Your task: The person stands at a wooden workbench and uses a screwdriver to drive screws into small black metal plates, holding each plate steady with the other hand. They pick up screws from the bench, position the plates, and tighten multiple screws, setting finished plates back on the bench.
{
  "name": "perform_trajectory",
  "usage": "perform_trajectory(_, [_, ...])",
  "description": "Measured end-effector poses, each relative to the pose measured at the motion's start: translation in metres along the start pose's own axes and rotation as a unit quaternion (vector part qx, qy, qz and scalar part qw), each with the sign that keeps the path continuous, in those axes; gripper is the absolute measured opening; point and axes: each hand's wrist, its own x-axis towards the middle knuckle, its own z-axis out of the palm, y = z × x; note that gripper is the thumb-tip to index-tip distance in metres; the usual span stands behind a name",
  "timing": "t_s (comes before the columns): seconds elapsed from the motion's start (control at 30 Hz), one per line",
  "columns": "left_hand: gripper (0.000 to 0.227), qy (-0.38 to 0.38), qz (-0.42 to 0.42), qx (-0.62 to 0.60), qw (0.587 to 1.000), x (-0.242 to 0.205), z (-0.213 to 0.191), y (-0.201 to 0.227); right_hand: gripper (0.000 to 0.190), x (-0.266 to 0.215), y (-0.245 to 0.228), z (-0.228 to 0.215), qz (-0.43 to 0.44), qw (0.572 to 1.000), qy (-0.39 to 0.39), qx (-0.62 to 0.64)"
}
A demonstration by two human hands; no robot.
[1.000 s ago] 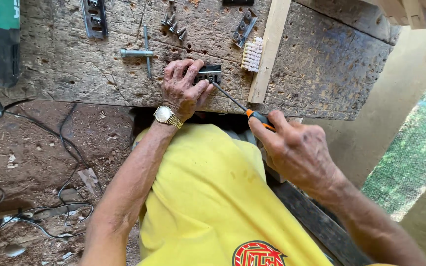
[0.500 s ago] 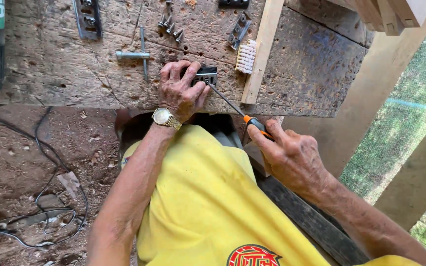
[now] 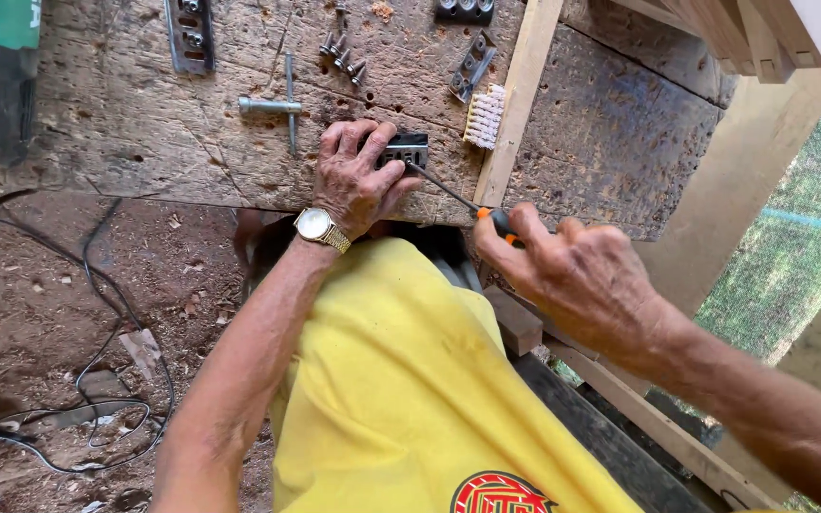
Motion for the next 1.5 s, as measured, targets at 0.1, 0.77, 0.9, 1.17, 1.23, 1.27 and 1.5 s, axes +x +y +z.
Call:
perform_trajectory(0.1, [0.021, -0.110, -0.025, -0.013, 0.994, 0.000, -0.013, 0.000, 0.049, 0.015, 0.007, -0.023, -0.029, 0.991, 0.005, -0.132])
perform_trajectory(0.77, [0.012, -0.127, 0.002, -0.009, 0.992, -0.004, -0.008, -0.011, 0.055, 0.032, 0.038, -0.025, 0.017, 0.997, -0.060, -0.043])
perform_trajectory(0.9, [0.009, -0.134, -0.007, -0.008, 0.991, -0.003, -0.009, -0.010, 0.055, 0.034, 0.029, -0.026, -0.077, 0.988, -0.070, -0.117])
perform_trajectory(1.17, [0.013, -0.122, 0.010, -0.002, 0.992, 0.002, -0.010, -0.010, 0.044, 0.043, 0.030, -0.014, -0.161, 0.977, -0.069, -0.119])
perform_trajectory(1.23, [0.012, -0.126, 0.003, -0.009, 0.992, 0.000, -0.005, -0.011, 0.042, 0.037, 0.033, -0.007, -0.128, 0.988, -0.070, -0.049])
perform_trajectory(1.27, [0.012, -0.131, -0.002, -0.013, 0.991, -0.002, -0.004, -0.010, 0.041, 0.033, 0.034, -0.005, -0.092, 0.993, -0.068, 0.022])
perform_trajectory(1.5, [0.006, -0.051, 0.049, -0.055, 0.996, -0.005, 0.011, -0.020, 0.023, 0.038, 0.014, -0.018, 0.064, 0.991, 0.031, 0.113])
